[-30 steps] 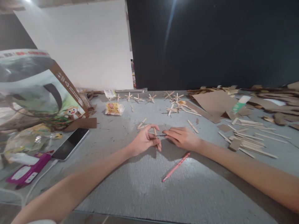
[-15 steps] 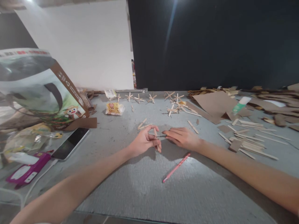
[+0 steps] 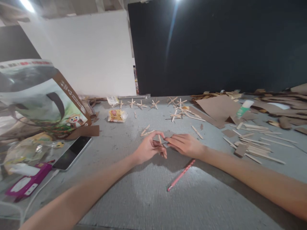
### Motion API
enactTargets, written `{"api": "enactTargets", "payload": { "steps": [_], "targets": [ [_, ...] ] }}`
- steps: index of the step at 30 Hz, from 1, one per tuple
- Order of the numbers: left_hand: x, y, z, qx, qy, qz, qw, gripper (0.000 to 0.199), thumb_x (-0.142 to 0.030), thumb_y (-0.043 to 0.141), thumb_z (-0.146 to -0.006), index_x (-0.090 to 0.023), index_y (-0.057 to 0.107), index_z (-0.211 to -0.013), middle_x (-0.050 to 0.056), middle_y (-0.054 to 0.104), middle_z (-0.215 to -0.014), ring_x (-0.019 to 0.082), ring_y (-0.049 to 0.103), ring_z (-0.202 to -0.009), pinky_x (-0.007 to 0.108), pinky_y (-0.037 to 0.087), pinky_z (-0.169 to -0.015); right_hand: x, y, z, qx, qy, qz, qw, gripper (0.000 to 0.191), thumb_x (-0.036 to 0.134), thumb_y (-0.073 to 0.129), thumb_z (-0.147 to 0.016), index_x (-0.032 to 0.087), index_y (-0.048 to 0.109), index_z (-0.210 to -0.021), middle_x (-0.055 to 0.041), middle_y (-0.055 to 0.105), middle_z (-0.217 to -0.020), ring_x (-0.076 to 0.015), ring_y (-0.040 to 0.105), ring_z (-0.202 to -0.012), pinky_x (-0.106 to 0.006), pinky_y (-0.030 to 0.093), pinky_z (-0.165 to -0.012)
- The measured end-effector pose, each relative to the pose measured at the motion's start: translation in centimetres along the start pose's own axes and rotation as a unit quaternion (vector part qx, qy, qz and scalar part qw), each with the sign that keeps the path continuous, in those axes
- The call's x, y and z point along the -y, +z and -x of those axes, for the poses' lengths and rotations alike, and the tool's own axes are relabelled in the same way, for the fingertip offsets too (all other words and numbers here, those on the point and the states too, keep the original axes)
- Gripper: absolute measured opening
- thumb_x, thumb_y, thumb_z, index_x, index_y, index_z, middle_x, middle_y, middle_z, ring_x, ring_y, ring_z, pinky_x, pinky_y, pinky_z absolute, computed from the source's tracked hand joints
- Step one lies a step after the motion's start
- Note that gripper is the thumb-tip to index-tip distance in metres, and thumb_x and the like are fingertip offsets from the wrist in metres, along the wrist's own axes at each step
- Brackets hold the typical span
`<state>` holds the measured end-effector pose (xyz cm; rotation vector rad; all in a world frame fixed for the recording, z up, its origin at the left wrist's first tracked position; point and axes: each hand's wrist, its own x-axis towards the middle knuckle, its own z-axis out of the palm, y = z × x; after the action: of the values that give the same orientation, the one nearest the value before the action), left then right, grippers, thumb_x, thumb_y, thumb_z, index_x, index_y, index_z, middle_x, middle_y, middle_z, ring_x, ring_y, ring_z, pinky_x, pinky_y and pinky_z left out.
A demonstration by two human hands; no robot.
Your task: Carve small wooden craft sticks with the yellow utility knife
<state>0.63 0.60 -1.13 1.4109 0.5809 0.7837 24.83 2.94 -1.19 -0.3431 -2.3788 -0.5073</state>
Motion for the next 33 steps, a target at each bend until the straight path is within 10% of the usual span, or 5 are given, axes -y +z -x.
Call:
{"api": "enactTargets", "payload": {
  "steps": [33],
  "targets": [
    [-0.34, 0.42, -0.10, -0.047, -0.007, 0.007, 0.999, 0.068, -0.051, 0.089, -0.078, -0.020, 0.047, -0.122, -0.001, 0.074, -0.065, 0.018, 0.072, -0.059, 0.027, 0.049, -0.063, -0.33, 0.58, 0.26, 0.005, 0.009, 0.020, 1.000, 0.021, 0.020, 0.045, -0.110, 0.014, 0.063, -0.118, -0.0019, 0.067, -0.074, -0.0160, 0.064, -0.063, -0.027, 0.049, -0.057]
  ]
}}
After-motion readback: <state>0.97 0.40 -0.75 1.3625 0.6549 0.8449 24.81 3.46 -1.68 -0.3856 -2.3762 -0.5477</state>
